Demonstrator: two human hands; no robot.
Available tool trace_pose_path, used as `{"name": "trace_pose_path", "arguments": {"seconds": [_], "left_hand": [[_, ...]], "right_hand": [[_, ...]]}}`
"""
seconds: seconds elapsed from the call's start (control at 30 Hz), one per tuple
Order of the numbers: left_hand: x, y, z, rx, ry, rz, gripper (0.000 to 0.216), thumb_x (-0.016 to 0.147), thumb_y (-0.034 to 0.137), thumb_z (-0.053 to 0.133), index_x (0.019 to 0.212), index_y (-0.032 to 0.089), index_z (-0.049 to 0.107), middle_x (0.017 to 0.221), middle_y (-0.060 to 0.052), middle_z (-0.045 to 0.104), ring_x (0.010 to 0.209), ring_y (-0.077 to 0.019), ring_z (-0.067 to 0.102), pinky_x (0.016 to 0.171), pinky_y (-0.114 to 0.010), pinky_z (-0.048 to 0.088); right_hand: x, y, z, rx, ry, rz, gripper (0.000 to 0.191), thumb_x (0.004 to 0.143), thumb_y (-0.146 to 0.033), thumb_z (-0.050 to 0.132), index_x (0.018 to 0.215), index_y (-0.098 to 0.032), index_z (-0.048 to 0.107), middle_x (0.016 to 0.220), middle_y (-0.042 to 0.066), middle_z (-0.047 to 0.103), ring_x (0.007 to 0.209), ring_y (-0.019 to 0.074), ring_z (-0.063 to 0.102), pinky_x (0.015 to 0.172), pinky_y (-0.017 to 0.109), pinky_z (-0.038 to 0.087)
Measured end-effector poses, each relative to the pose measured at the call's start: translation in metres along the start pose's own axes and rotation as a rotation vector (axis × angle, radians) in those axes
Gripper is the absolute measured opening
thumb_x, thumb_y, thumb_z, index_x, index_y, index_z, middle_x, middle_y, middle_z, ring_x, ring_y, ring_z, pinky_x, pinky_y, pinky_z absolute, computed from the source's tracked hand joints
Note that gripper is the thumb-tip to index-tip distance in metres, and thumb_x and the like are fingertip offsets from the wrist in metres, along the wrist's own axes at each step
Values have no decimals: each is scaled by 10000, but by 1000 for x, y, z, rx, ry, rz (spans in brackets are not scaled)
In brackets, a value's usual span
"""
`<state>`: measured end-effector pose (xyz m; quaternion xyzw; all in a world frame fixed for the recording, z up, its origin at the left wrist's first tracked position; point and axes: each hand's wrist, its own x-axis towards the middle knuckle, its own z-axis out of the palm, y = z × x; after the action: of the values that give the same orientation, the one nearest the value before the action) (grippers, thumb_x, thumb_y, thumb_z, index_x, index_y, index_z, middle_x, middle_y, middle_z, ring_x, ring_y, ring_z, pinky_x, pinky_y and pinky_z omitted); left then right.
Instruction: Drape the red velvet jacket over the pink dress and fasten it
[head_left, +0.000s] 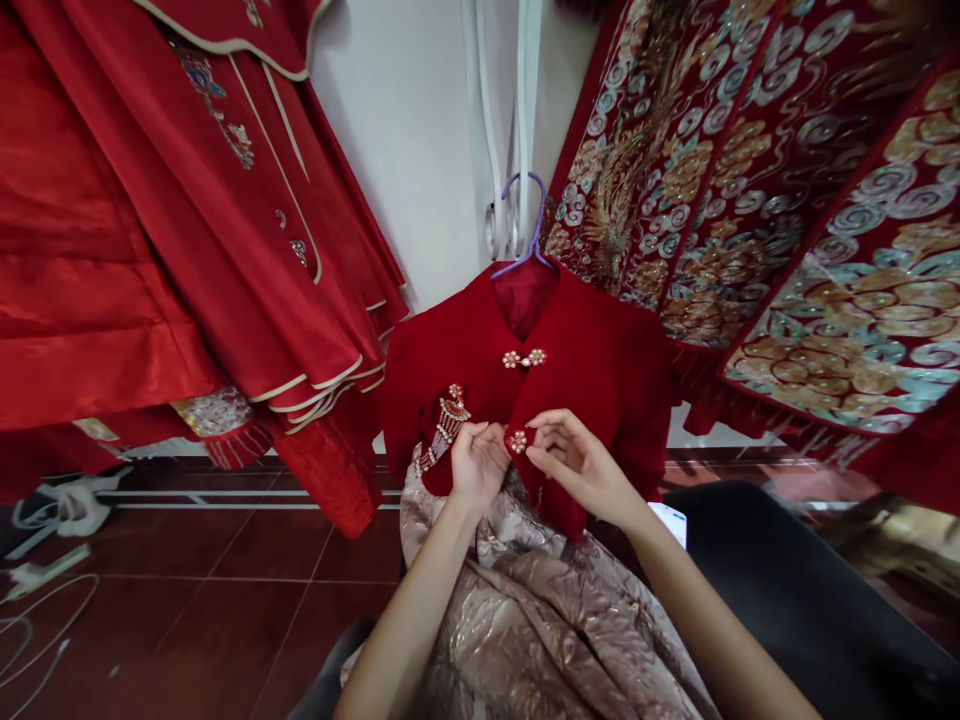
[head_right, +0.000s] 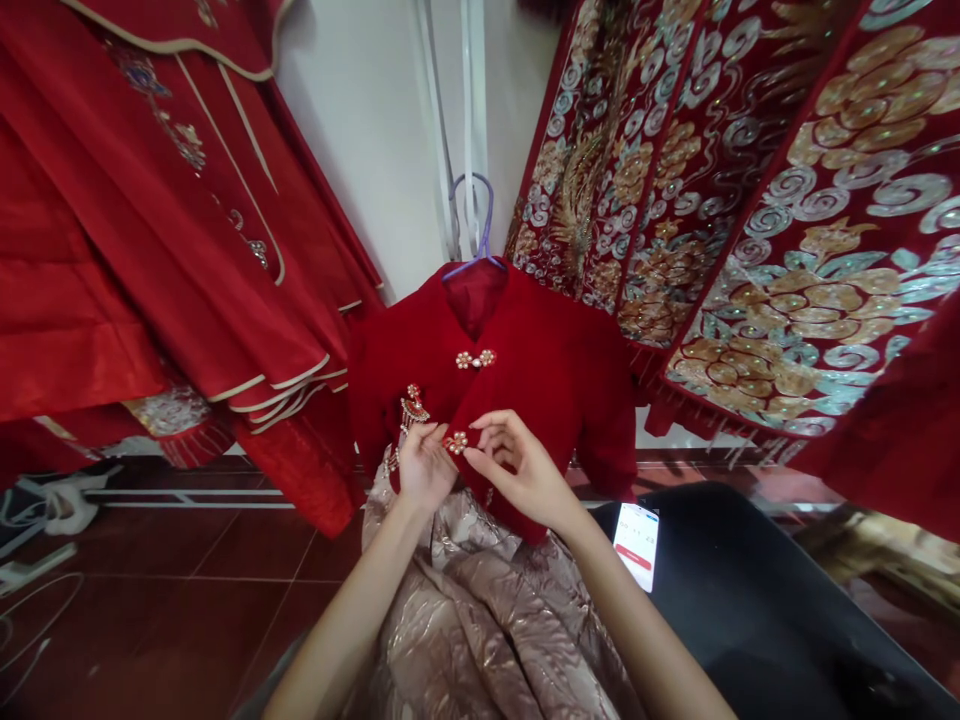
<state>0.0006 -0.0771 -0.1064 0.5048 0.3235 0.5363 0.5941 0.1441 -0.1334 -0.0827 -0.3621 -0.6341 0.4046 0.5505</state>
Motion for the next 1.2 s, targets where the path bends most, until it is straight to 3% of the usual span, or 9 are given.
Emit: {"name": "trace_pose_path", "arguments": {"seconds": [0.1,0.2,0.3,0.37,0.43,0.5,0.67,1.0,1.2], "left_hand": [[-4,4,0,-50,41,-8,350,788,443,524,549,196,455,567,-1,545,574,-123,537,632,-283,479],[-8,9,-2,123,107,113,352,775,457,609,592,189,475,602,22,529,604,-114,518,617,-253,447],[-10,15,-8,331,269,284,322,810,454,618,671,191,494,654,31,512,640,-106,518,641,-235,451],[-8,16,-14,422,426,380,273,795,440,659,818,199,534,807,7,561,754,-115,561,723,-241,479],[-3,16,-20,452,499,415,363,755,419,712,993,211,533,1028,-44,581,922,-136,588,833,-272,493],[2,14,-27,374,454,361,419,752,402,715,1069,212,517,1127,-80,582,1008,-154,600,889,-307,498],[6,9,-38,57,359,166,279,812,369,623,1021,189,576,1067,-72,656,1018,-162,644,921,-346,517],[13,11,-50,1,315,150,283,759,329,679,980,154,662,1069,-90,704,1014,-179,666,963,-350,496],[18,12,-53,152,276,267,305,690,295,753,937,123,701,980,-100,737,899,-186,696,913,-351,527]], "right_hand": [[5,5,12,-43,23,-7,285,857,-410,630,1074,-258,524,865,13,534,786,146,561,688,278,513],[14,5,20,-110,38,-40,288,806,-406,693,996,-248,546,806,-9,534,701,129,545,647,269,509],[25,2,28,-82,53,-61,306,749,-408,743,899,-235,541,803,-9,573,696,127,569,642,270,516],[32,0,33,-35,82,-53,327,706,-410,773,846,-228,540,786,-7,598,710,136,599,651,274,529],[37,2,37,2,122,-34,332,672,-408,795,802,-219,555,757,-5,615,698,140,614,650,276,537],[41,7,38,5,149,-12,314,660,-409,803,781,-207,595,746,6,638,688,142,623,658,281,545],[52,24,32,-152,182,-32,289,697,-436,775,831,-197,684,794,34,694,716,161,652,698,307,563],[75,35,37,-340,201,-191,182,780,-349,712,858,-185,710,844,43,706,714,145,664,690,289,585],[76,36,42,-342,246,-225,163,801,-316,690,867,-168,705,852,43,696,687,123,660,660,247,586]]}}
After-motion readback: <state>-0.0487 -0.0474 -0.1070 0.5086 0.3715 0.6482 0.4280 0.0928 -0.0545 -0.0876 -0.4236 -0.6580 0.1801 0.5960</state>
